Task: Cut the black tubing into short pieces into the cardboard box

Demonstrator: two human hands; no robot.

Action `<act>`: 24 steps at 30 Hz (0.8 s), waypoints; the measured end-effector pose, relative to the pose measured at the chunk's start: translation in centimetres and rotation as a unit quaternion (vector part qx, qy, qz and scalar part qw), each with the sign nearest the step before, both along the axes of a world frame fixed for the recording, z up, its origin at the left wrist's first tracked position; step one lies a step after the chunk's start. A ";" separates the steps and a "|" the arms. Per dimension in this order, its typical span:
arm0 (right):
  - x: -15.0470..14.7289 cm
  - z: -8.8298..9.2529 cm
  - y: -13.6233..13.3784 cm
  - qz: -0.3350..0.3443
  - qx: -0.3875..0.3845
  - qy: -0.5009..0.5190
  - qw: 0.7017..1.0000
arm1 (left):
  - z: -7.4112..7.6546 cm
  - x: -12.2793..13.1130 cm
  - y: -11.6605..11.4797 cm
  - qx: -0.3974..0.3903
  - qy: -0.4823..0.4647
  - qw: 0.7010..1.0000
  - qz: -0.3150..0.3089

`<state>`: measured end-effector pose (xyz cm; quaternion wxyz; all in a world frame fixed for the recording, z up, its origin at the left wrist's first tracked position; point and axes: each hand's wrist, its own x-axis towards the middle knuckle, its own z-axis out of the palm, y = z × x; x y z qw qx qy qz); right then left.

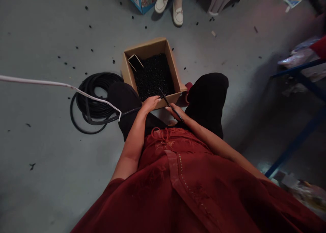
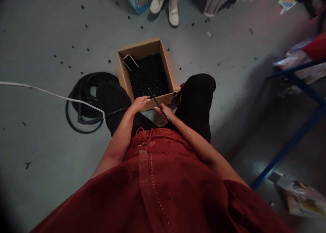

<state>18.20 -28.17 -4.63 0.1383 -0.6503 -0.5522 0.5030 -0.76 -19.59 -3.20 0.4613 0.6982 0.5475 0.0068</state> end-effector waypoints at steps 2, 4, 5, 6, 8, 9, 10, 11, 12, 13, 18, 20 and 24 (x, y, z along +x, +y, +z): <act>-0.2 -0.1 0.3 0.014 -0.004 -0.032 0.999 | -0.4 -0.1 0.0 0.011 0.011 1.000 0.000; -0.4 -0.3 0.5 0.020 -0.002 -0.059 0.998 | -0.7 -0.1 0.1 0.021 0.029 0.999 0.002; -0.5 -0.4 0.6 0.023 -0.001 -0.067 0.997 | -0.8 -0.2 0.1 0.024 0.039 0.999 0.003; -0.6 -0.5 0.7 0.024 0.000 -0.073 0.997 | -0.9 -0.2 0.1 0.026 0.047 0.999 0.003; -0.8 -0.6 0.8 0.025 -0.001 -0.081 0.996 | -0.9 -0.3 0.1 0.027 0.059 0.998 0.004; -0.9 -0.6 0.8 0.024 -0.001 -0.085 0.996 | -0.9 -0.3 0.0 0.029 0.064 0.998 0.004; -0.9 -0.7 0.9 0.022 -0.001 -0.091 0.996 | -0.8 -0.3 0.0 0.031 0.070 0.997 0.004; -0.9 -0.7 0.9 0.021 0.000 -0.095 0.995 | -0.7 -0.2 0.0 0.034 0.076 0.997 0.004; -0.9 -0.8 1.0 0.020 0.001 -0.098 0.995 | -0.7 -0.2 -0.1 0.035 0.084 0.996 0.006; -0.9 -0.9 1.0 0.022 0.003 -0.100 0.995 | -0.6 -0.2 -0.1 0.036 0.090 0.995 0.008; -0.8 -1.7 1.1 -0.004 -0.003 -0.083 0.997 | -0.7 -0.1 -0.2 0.028 0.076 0.996 0.033; -0.7 -1.8 1.0 -0.040 -0.020 -0.049 0.998 | -0.9 -0.1 -0.1 0.026 0.057 0.996 0.057; -0.5 -1.2 0.4 -0.098 -0.056 0.051 0.992 | -1.1 0.1 0.2 0.022 0.025 0.993 0.110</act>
